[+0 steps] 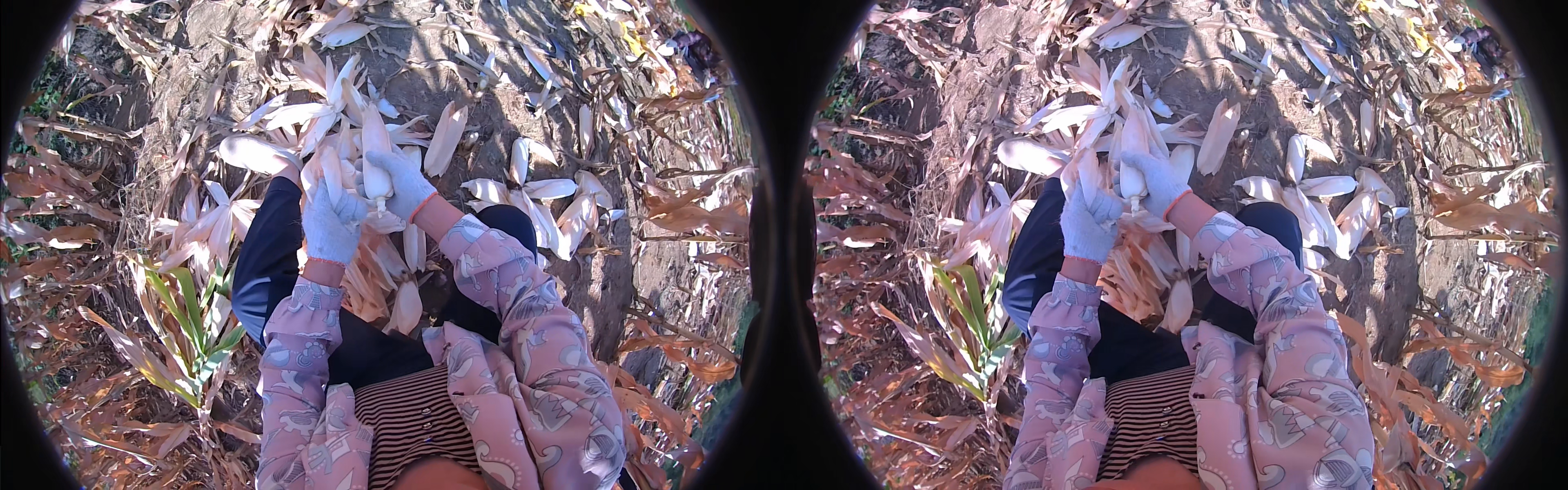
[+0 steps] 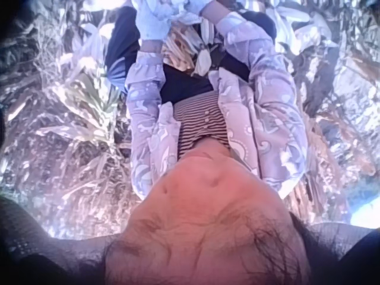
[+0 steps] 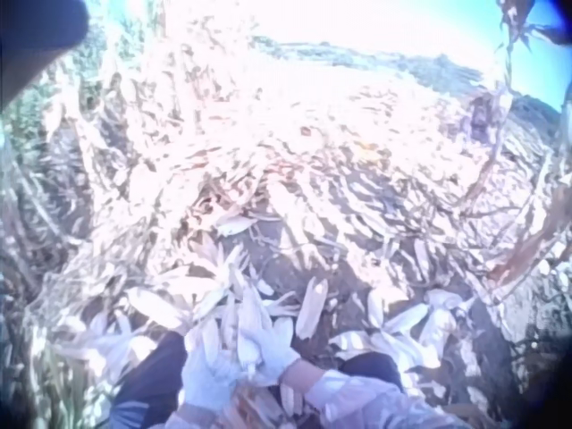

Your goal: The person sits on the ground in a cornfield and repeatedly shucks corn cobs by hand, peeling back the husks to reveal the kernels and discarding the husks onto the ground.

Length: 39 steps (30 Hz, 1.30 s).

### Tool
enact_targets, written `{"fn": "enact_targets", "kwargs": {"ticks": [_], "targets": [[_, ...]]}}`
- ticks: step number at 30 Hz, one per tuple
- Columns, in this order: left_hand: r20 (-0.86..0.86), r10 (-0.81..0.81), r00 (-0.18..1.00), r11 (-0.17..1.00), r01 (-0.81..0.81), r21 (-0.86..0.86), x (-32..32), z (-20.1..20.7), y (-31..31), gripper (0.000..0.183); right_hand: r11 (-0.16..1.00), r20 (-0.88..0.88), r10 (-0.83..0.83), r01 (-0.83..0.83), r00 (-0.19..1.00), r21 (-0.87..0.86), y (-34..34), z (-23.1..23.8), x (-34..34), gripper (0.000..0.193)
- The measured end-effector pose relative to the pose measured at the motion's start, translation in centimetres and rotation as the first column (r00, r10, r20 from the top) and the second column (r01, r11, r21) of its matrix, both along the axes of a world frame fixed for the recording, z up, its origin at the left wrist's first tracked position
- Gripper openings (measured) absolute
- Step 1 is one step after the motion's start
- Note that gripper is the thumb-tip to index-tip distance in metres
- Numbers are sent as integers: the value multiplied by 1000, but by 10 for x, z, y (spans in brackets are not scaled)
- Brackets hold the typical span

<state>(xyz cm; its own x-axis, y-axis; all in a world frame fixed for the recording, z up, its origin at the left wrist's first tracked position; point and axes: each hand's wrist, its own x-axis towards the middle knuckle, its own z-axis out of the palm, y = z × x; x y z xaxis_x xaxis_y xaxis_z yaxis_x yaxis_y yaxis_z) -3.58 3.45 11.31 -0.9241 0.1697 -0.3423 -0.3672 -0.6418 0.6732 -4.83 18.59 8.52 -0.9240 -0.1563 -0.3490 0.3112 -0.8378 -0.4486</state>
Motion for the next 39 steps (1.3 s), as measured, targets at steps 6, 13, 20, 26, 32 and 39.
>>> {"fn": "enact_targets", "kwargs": {"ticks": [6, 13, 20, 26, 32, 39], "targets": [[102, -11, 995, 875, 59, -481, -9, 2, -5, 24, 986, 8, -154, 154, 988, -65, 8, 13, -2, 52], [319, -111, 941, 945, 199, -261, -1, -9, -1, 47, 986, -10, -132, 130, 991, -107, 16, 10, 1, 61], [115, -124, 986, 992, 126, -9, 8, -6, 13, 24, 993, -14, -101, 100, 995, -58, 4, 14, 2, 55], [115, -152, 982, 983, 139, 120, 11, -3, 18, 25, 978, 59, -154, 160, 986, -131, 7, 6, 1, 52], [51, -568, 821, 822, 564, 73, -7, -6, -15, 22, 999, 62, -21, 24, 998, -42, 11, 7, -1, 56], [-101, -148, 984, 856, 76, -512, -6, -3, 5, 63, 905, -84, -82, 109, 993, 412, -1, -17, -8, 54]]}}
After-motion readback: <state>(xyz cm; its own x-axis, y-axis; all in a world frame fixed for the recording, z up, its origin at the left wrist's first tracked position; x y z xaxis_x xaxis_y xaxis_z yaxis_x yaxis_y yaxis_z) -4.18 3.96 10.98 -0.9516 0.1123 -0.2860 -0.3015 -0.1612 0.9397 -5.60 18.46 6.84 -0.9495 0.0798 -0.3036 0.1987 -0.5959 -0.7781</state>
